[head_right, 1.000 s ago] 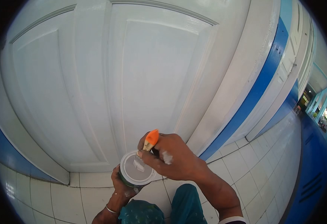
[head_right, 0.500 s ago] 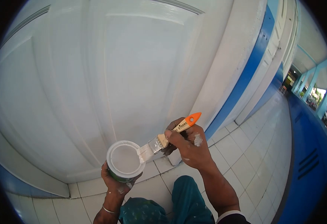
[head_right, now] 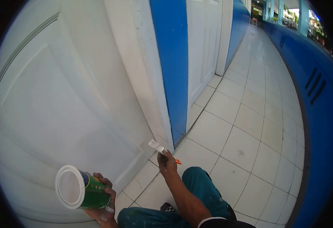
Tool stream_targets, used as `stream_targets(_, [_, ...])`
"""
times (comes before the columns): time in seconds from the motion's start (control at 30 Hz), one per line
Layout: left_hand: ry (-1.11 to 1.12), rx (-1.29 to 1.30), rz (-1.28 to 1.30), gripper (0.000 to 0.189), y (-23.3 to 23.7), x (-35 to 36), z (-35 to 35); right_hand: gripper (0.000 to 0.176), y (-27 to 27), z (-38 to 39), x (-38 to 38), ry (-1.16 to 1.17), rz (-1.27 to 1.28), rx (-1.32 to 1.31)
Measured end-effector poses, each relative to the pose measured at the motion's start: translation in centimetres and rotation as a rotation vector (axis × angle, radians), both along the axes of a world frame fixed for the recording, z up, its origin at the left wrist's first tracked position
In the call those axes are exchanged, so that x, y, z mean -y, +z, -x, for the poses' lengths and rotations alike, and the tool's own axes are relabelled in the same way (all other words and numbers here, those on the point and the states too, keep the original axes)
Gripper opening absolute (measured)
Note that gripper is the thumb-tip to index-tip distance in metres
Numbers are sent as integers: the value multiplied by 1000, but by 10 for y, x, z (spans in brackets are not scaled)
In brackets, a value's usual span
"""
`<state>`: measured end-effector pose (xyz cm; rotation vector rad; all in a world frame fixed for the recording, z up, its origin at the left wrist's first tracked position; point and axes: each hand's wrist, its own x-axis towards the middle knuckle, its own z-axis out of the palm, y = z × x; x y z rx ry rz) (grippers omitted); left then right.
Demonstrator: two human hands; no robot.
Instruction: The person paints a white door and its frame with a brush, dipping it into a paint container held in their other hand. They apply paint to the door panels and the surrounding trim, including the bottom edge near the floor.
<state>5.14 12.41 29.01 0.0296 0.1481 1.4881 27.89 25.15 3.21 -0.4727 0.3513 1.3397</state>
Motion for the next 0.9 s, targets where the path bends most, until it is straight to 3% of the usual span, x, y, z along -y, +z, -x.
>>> stream_targets(0.03, [5, 2, 5, 69, 3, 4, 0, 16, 6, 9, -6, -30, -34, -17])
stream_targets(0.07, [-22, 50, 74, 54, 7, 8, 2, 17, 12, 14, -16, -58, -64, -32])
stream_targets(0.17, [-65, 68, -55, 64, 3, 20, 4, 19, 56, 26, -36, -122, -142, -68])
stream_targets(0.3, [-44, 9, 8, 55, -20, 37, 14, 18, 75, 34, -59, -164, -138, -48])
stream_targets(0.37, [-20, 46, 167, 46, -17, 42, 16, 24, 55, 37, -63, -200, -63, 13])
stream_targets(0.47, [-46, 16, 253, 43, -15, 49, 24, 37, -27, 38, -59, -261, 65, 138])
stream_targets(0.53, [-50, 25, 298, 42, -6, 47, 23, 35, -84, 38, -51, -280, 233, 194])
stream_targets(0.67, [-11, 76, 175, 47, -12, 48, 20, 33, -112, 38, -45, -280, 396, 434])
stream_targets(0.73, [13, 167, -17, 67, -12, 49, 4, 33, -95, 43, -53, -318, 278, 508])
stream_targets(0.8, [-13, 127, 148, 47, -13, 49, 17, 36, -43, 47, -64, -311, 228, 572])
stream_targets(0.9, [-49, 74, 280, 41, -8, 47, 24, 34, 41, 37, -66, -354, -5, 653])
